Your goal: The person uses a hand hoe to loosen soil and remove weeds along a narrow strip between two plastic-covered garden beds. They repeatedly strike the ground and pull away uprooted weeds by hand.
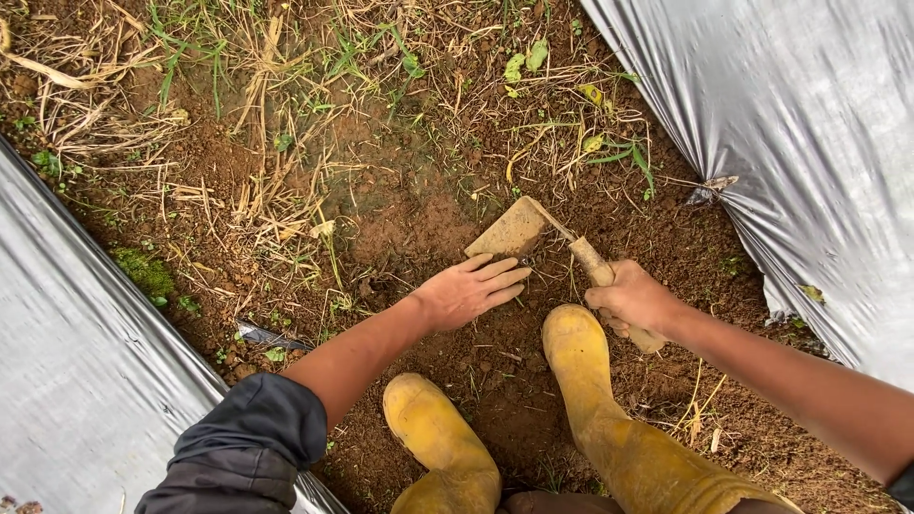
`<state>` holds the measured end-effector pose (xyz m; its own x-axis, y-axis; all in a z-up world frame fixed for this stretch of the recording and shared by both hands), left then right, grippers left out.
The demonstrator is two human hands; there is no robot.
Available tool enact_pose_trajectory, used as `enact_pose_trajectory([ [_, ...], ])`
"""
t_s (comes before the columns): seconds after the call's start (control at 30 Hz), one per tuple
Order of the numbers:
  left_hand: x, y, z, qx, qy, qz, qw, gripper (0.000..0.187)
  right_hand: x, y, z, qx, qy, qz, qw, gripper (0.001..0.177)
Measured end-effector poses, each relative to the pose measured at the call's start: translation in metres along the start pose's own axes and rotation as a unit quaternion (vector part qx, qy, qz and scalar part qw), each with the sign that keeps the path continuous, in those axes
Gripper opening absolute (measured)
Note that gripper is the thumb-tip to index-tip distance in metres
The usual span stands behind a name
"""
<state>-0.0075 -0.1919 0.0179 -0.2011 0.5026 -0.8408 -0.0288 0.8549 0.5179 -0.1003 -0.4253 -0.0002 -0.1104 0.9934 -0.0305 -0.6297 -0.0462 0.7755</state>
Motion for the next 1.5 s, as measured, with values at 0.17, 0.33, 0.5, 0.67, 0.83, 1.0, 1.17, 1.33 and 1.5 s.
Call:
enact_pose_trajectory([
  [0.17, 0.028, 0.005, 0.008, 0.006, -0.012, 0.072, 0.997, 0.079, -0.007, -0.013, 0.013, -0.025, 0.015, -0.001, 1.000, 0.007],
  [0.33, 0.046, 0.027, 0.011, -0.011, 0.006, 0.108, 0.994, 0.080, -0.018, -0.028, 0.064, -0.074, 0.004, -0.049, 0.996, 0.003],
  [0.5, 0.072, 0.041, 0.011, -0.061, 0.039, 0.059, 0.996, 0.073, -0.016, -0.040, 0.083, -0.123, -0.009, -0.091, 0.988, 0.005],
  [0.67, 0.086, 0.053, 0.010, -0.070, 0.046, 0.049, 0.995, 0.067, 0.028, -0.029, 0.044, -0.052, -0.012, -0.030, 0.998, 0.002],
  [0.83, 0.092, 0.063, 0.010, -0.081, 0.057, 0.014, 0.995, 0.061, 0.030, -0.031, 0.077, -0.060, -0.001, -0.026, 0.998, 0.003],
  [1.0, 0.096, 0.065, 0.013, -0.092, 0.042, -0.059, 0.993, 0.052, 0.031, -0.041, 0.091, -0.086, 0.004, -0.056, 0.995, 0.006],
  [1.17, 0.067, 0.065, 0.013, -0.066, 0.018, -0.021, 0.997, 0.055, 0.043, -0.029, 0.041, -0.029, -0.008, -0.016, 0.999, 0.008],
  [1.33, 0.042, 0.049, 0.008, -0.041, -0.008, -0.049, 0.998, 0.061, 0.046, -0.025, 0.056, -0.035, -0.032, -0.032, 0.998, 0.011],
  [1.5, 0.016, 0.025, 0.012, -0.023, -0.022, -0.061, 0.998, 0.066, 0.041, -0.030, 0.043, -0.063, -0.051, -0.054, 0.995, 0.019],
])
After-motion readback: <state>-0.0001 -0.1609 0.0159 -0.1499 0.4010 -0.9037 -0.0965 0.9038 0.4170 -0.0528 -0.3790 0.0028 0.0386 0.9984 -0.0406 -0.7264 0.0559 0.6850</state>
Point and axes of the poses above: each hand's wrist, its own y-axis away from the middle knuckle, its own x-axis out of the palm, z = x × y, the point moved 5 cm from there along -y, towards the middle knuckle, and after that the axes turned 11 degrees about -x, right-handed, at the moved point
